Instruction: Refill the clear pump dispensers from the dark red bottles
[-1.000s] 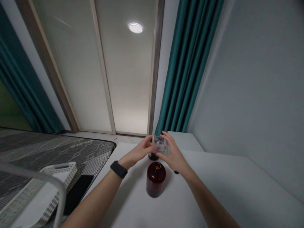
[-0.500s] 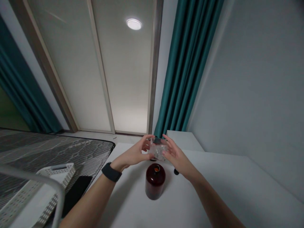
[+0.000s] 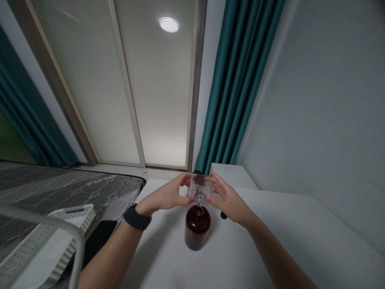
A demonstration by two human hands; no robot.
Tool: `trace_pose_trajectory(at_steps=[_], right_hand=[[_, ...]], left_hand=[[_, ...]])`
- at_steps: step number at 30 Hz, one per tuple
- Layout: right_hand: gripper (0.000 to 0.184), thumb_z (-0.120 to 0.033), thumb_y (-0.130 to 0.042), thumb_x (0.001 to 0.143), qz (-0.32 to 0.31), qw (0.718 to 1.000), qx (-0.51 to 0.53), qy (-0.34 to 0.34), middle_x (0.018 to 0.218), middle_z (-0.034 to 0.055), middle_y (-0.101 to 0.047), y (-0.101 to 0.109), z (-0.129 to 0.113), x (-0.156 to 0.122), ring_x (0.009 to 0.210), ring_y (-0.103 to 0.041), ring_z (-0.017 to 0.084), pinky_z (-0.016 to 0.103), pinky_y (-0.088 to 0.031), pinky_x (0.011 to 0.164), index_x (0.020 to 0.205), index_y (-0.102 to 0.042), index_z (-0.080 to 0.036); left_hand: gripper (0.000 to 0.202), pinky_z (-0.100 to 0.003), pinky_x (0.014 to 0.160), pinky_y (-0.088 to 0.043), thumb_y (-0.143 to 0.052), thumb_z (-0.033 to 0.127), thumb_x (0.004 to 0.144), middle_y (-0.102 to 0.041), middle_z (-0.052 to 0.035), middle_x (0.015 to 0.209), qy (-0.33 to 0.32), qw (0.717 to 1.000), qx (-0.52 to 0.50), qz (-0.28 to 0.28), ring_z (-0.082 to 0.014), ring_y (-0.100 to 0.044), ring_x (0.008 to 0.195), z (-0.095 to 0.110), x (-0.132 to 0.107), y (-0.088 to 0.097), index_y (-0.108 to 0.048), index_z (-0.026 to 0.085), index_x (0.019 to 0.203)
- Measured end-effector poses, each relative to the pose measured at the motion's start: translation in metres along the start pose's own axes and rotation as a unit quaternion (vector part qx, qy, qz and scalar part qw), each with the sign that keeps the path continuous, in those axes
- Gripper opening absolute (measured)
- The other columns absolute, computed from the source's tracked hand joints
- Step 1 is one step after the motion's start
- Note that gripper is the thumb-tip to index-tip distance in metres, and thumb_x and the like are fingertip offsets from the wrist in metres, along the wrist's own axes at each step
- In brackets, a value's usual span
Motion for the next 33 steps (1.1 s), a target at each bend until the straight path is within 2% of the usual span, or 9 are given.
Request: trace_pose_trajectory(at_steps=[6, 11, 17, 21, 28, 33], right_hand=[[0.075, -0.034, -0.071, 0.083, 0.012, 1.000, -0.022, -0.002, 0.148, 0.0129, -0.051, -0.002, -0.003, -0.005, 0.136, -0.050, 0.029, 0.053, -0.045, 0.110, 0.150, -0.038, -0.029], [0.075, -0.030, -0.069, 0.084, 0.008, 0.999, -0.045, 0.002, 0.150, 0.0121, -0.048, -0.002, -0.008, -0.007, 0.138, -0.047, 0.029, 0.054, -0.039, 0.115, 0.151, -0.036, -0.028], [0.077, -0.026, -0.069, 0.084, 0.017, 0.998, -0.062, 0.029, 0.152, 0.0109, -0.046, -0.003, -0.016, -0.009, 0.138, -0.047, 0.028, 0.054, -0.040, 0.115, 0.152, -0.033, -0.030], [0.072, -0.023, -0.067, 0.084, 0.025, 0.996, -0.066, 0.055, 0.152, 0.0092, -0.045, -0.003, -0.021, -0.010, 0.139, -0.046, 0.028, 0.053, -0.040, 0.114, 0.149, -0.037, -0.032], [0.077, -0.025, -0.070, 0.082, 0.026, 0.996, -0.076, 0.025, 0.153, 0.0106, -0.043, -0.002, -0.020, -0.012, 0.139, -0.045, 0.032, 0.057, -0.039, 0.115, 0.150, -0.035, -0.030], [0.076, -0.022, -0.069, 0.081, 0.026, 0.996, -0.086, 0.028, 0.152, 0.0107, -0.044, -0.001, -0.022, -0.012, 0.139, -0.046, 0.031, 0.056, -0.039, 0.115, 0.149, -0.036, -0.030]], left_hand=[[0.059, -0.044, 0.097, -0.048, -0.072, 0.020, 0.075, -0.061, -0.0097, 0.128, -0.017, 1.000, 0.022, -0.014, -0.0267, -0.059, 0.111, 0.003, -0.002, 0.000, -0.051, 0.021, 0.130], [0.061, -0.043, 0.097, -0.047, -0.071, 0.020, 0.076, -0.060, -0.0102, 0.130, -0.025, 0.999, 0.041, -0.015, -0.0280, -0.056, 0.117, 0.006, -0.004, 0.001, -0.048, 0.021, 0.132], [0.062, -0.047, 0.101, -0.045, -0.071, 0.023, 0.078, -0.057, -0.0099, 0.133, -0.043, 0.997, 0.061, -0.016, -0.0280, -0.056, 0.118, 0.009, -0.005, 0.001, -0.045, 0.023, 0.134], [0.062, -0.048, 0.103, -0.045, -0.071, 0.025, 0.079, -0.057, -0.0103, 0.133, -0.054, 0.996, 0.065, -0.006, -0.0281, -0.056, 0.119, 0.009, -0.005, 0.000, -0.044, 0.023, 0.135], [0.062, -0.050, 0.104, -0.047, -0.072, 0.024, 0.079, -0.055, -0.0111, 0.133, -0.066, 0.996, 0.061, -0.003, -0.0288, -0.056, 0.119, 0.014, -0.006, -0.002, -0.042, 0.022, 0.134], [0.060, -0.051, 0.108, -0.046, -0.071, 0.022, 0.080, -0.054, -0.0107, 0.132, -0.071, 0.996, 0.050, -0.007, -0.0281, -0.057, 0.121, 0.020, -0.005, -0.002, -0.041, 0.022, 0.132]])
Point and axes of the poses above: each hand's wrist, its own x-axis towards the middle knuckle, its own y-axis out of the back of the hand, z = x × y, the point moved 1 cm from there along x, towards the middle knuckle
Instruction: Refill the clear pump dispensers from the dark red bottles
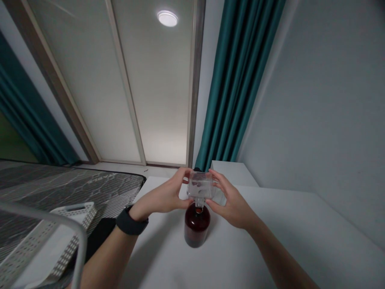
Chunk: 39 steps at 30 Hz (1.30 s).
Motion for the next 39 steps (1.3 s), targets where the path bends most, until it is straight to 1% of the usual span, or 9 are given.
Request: trace_pose_trajectory(at_steps=[4, 8, 19, 25, 32, 39], right_hand=[[0.075, -0.020, -0.069, 0.080, 0.004, 1.000, -0.010, 0.016, 0.150, 0.0100, -0.046, 0.0016, -0.0023, 0.0004, 0.137, -0.047, 0.032, 0.056, -0.040, 0.114, 0.148, -0.038, -0.031], [0.075, -0.019, -0.068, 0.080, 0.003, 1.000, -0.014, 0.026, 0.150, 0.0093, -0.047, 0.0027, -0.0038, 0.0004, 0.138, -0.047, 0.031, 0.056, -0.041, 0.114, 0.148, -0.038, -0.031], [0.072, -0.018, -0.067, 0.080, 0.006, 1.000, -0.012, 0.020, 0.149, 0.0087, -0.047, 0.0012, -0.0046, 0.0005, 0.139, -0.046, 0.031, 0.054, -0.041, 0.115, 0.145, -0.039, -0.031], [0.073, -0.018, -0.068, 0.080, 0.007, 1.000, -0.017, 0.023, 0.149, 0.0098, -0.046, 0.0014, -0.0038, 0.0002, 0.138, -0.046, 0.032, 0.055, -0.040, 0.115, 0.146, -0.038, -0.029], [0.073, -0.016, -0.066, 0.081, 0.007, 0.999, -0.019, 0.037, 0.150, 0.0111, -0.044, 0.0004, -0.0040, -0.0008, 0.139, -0.045, 0.031, 0.057, -0.038, 0.116, 0.146, -0.036, -0.029], [0.072, -0.017, -0.065, 0.081, 0.007, 0.998, -0.032, 0.052, 0.150, 0.0104, -0.044, 0.0008, -0.0054, -0.0006, 0.139, -0.045, 0.031, 0.055, -0.039, 0.116, 0.146, -0.035, -0.029]], left_hand=[[0.057, -0.053, 0.110, -0.045, -0.071, 0.023, 0.080, -0.054, -0.0098, 0.130, -0.014, 1.000, 0.001, 0.012, -0.0289, -0.056, 0.123, 0.0009, 0.0000, 0.0001, -0.042, 0.022, 0.130], [0.057, -0.054, 0.112, -0.044, -0.071, 0.023, 0.081, -0.053, -0.0089, 0.129, -0.019, 1.000, 0.005, 0.012, -0.0285, -0.056, 0.123, 0.0013, 0.0000, 0.0000, -0.041, 0.024, 0.129], [0.058, -0.052, 0.112, -0.044, -0.071, 0.023, 0.082, -0.050, -0.0098, 0.132, -0.013, 1.000, 0.014, 0.005, -0.0288, -0.055, 0.126, 0.0041, -0.0005, 0.0016, -0.039, 0.023, 0.131], [0.058, -0.052, 0.113, -0.043, -0.070, 0.023, 0.083, -0.050, -0.0095, 0.131, -0.020, 1.000, 0.023, 0.007, -0.0283, -0.054, 0.126, 0.0048, -0.0001, 0.0013, -0.039, 0.024, 0.131], [0.060, -0.054, 0.112, -0.044, -0.071, 0.022, 0.081, -0.050, -0.0097, 0.131, -0.026, 0.999, 0.035, 0.010, -0.0291, -0.054, 0.126, 0.0032, -0.0011, 0.0003, -0.038, 0.024, 0.132], [0.060, -0.053, 0.112, -0.044, -0.070, 0.021, 0.081, -0.049, -0.0087, 0.130, -0.032, 0.998, 0.046, 0.017, -0.0280, -0.054, 0.125, 0.0045, -0.0012, 0.0009, -0.038, 0.024, 0.131]])
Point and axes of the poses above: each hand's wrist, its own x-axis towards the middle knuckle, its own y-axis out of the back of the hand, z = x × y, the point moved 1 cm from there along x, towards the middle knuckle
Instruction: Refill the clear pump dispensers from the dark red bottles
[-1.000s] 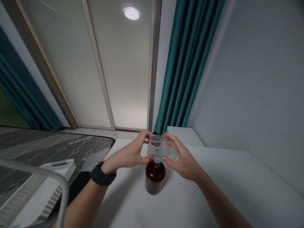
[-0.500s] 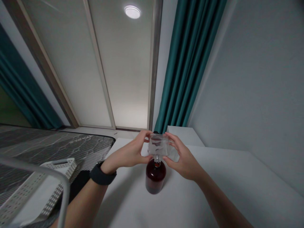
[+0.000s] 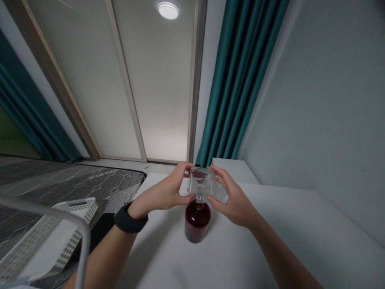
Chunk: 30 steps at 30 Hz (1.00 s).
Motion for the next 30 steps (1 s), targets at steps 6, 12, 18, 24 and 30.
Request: trace_pose_trajectory(at_steps=[6, 12, 18, 24, 30], right_hand=[[0.072, -0.017, -0.065, 0.082, 0.001, 1.000, -0.007, 0.008, 0.149, 0.0108, -0.045, 0.0002, -0.0020, 0.0009, 0.139, -0.046, 0.030, 0.055, -0.039, 0.116, 0.146, -0.035, -0.029], [0.072, -0.017, -0.065, 0.082, 0.005, 1.000, -0.011, 0.010, 0.149, 0.0104, -0.045, -0.0008, -0.0018, 0.0005, 0.139, -0.046, 0.030, 0.054, -0.040, 0.116, 0.146, -0.035, -0.030], [0.073, -0.016, -0.065, 0.082, 0.005, 1.000, -0.012, 0.017, 0.150, 0.0108, -0.044, -0.0014, -0.0016, -0.0002, 0.139, -0.046, 0.030, 0.055, -0.039, 0.116, 0.147, -0.034, -0.029], [0.074, -0.014, -0.064, 0.081, 0.010, 1.000, -0.015, 0.020, 0.150, 0.0106, -0.043, -0.0027, -0.0016, 0.0000, 0.139, -0.046, 0.030, 0.055, -0.039, 0.117, 0.146, -0.034, -0.030], [0.075, -0.013, -0.065, 0.080, 0.013, 1.000, -0.017, 0.019, 0.150, 0.0087, -0.044, -0.0022, -0.0033, -0.0014, 0.139, -0.046, 0.030, 0.054, -0.038, 0.117, 0.147, -0.035, -0.032]], left_hand=[[0.061, -0.054, 0.112, -0.043, -0.071, 0.023, 0.081, -0.049, -0.0085, 0.130, 0.009, 1.000, 0.007, 0.000, -0.0276, -0.053, 0.125, -0.0006, -0.0020, 0.0006, -0.036, 0.025, 0.131], [0.062, -0.055, 0.113, -0.043, -0.072, 0.023, 0.081, -0.048, -0.0094, 0.131, 0.010, 1.000, -0.001, -0.002, -0.0277, -0.053, 0.126, -0.0011, -0.0021, 0.0005, -0.036, 0.025, 0.131], [0.065, -0.056, 0.113, -0.043, -0.071, 0.019, 0.079, -0.047, -0.0093, 0.132, 0.009, 1.000, -0.003, 0.004, -0.0285, -0.052, 0.128, -0.0013, -0.0026, 0.0008, -0.035, 0.026, 0.132], [0.066, -0.057, 0.113, -0.042, -0.072, 0.020, 0.078, -0.047, -0.0092, 0.133, 0.007, 1.000, -0.003, 0.004, -0.0297, -0.052, 0.129, -0.0025, -0.0038, 0.0011, -0.035, 0.028, 0.132], [0.066, -0.055, 0.113, -0.043, -0.072, 0.021, 0.079, -0.047, -0.0088, 0.132, 0.008, 1.000, 0.010, 0.004, -0.0286, -0.052, 0.128, 0.0004, -0.0037, 0.0026, -0.035, 0.027, 0.133]])
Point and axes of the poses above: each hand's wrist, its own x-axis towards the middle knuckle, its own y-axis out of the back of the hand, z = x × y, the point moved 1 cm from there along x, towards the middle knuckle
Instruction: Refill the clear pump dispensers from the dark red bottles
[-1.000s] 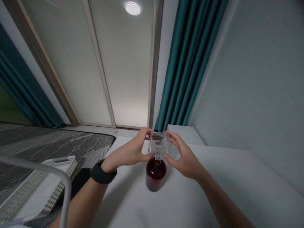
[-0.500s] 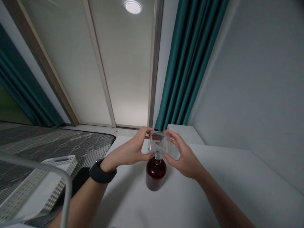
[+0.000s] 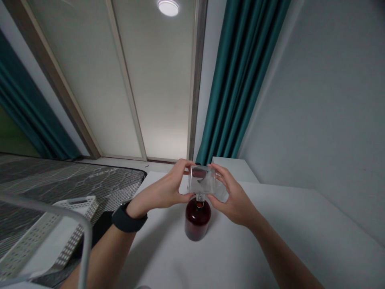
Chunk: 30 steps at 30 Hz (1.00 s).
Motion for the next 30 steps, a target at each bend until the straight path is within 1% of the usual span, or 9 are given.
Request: trace_pose_trajectory(at_steps=[6, 12, 17, 23, 30], right_hand=[[0.075, -0.015, -0.065, 0.081, 0.000, 1.000, 0.001, -0.001, 0.150, 0.0093, -0.044, -0.0008, 0.0009, 0.0006, 0.139, -0.045, 0.030, 0.054, -0.038, 0.117, 0.147, -0.034, -0.031], [0.075, -0.014, -0.065, 0.081, 0.001, 1.000, 0.001, 0.008, 0.150, 0.0099, -0.044, -0.0010, -0.0018, 0.0010, 0.140, -0.045, 0.030, 0.054, -0.039, 0.117, 0.147, -0.035, -0.030], [0.075, -0.013, -0.065, 0.080, 0.002, 1.000, 0.003, 0.002, 0.149, 0.0106, -0.045, -0.0007, -0.0035, 0.0015, 0.139, -0.045, 0.031, 0.056, -0.039, 0.116, 0.147, -0.036, -0.030], [0.074, -0.013, -0.065, 0.080, 0.005, 1.000, 0.006, 0.005, 0.150, 0.0103, -0.044, -0.0011, -0.0029, 0.0011, 0.139, -0.045, 0.031, 0.054, -0.040, 0.116, 0.147, -0.036, -0.029], [0.074, -0.013, -0.065, 0.080, 0.013, 1.000, -0.027, 0.009, 0.149, 0.0111, -0.046, 0.0003, -0.0063, 0.0011, 0.137, -0.047, 0.031, 0.056, -0.041, 0.114, 0.146, -0.036, -0.028]], left_hand=[[0.064, -0.053, 0.113, -0.043, -0.071, 0.021, 0.079, -0.047, -0.0088, 0.131, -0.001, 1.000, 0.012, 0.001, -0.0280, -0.053, 0.127, 0.0020, -0.0001, 0.0008, -0.035, 0.026, 0.132], [0.066, -0.054, 0.113, -0.043, -0.071, 0.020, 0.078, -0.047, -0.0081, 0.132, -0.002, 1.000, 0.011, 0.006, -0.0289, -0.052, 0.128, 0.0014, -0.0015, 0.0007, -0.035, 0.027, 0.134], [0.066, -0.057, 0.112, -0.043, -0.071, 0.020, 0.079, -0.047, -0.0085, 0.132, -0.005, 1.000, 0.013, 0.007, -0.0298, -0.052, 0.128, 0.0031, -0.0020, 0.0013, -0.035, 0.028, 0.134], [0.065, -0.053, 0.114, -0.043, -0.070, 0.018, 0.079, -0.047, -0.0083, 0.132, -0.014, 1.000, 0.017, 0.015, -0.0281, -0.052, 0.128, 0.0020, -0.0023, 0.0002, -0.036, 0.027, 0.134], [0.066, -0.052, 0.114, -0.043, -0.070, 0.016, 0.079, -0.045, -0.0073, 0.132, -0.017, 1.000, 0.011, 0.013, -0.0274, -0.051, 0.129, 0.0037, -0.0025, 0.0007, -0.036, 0.028, 0.134]])
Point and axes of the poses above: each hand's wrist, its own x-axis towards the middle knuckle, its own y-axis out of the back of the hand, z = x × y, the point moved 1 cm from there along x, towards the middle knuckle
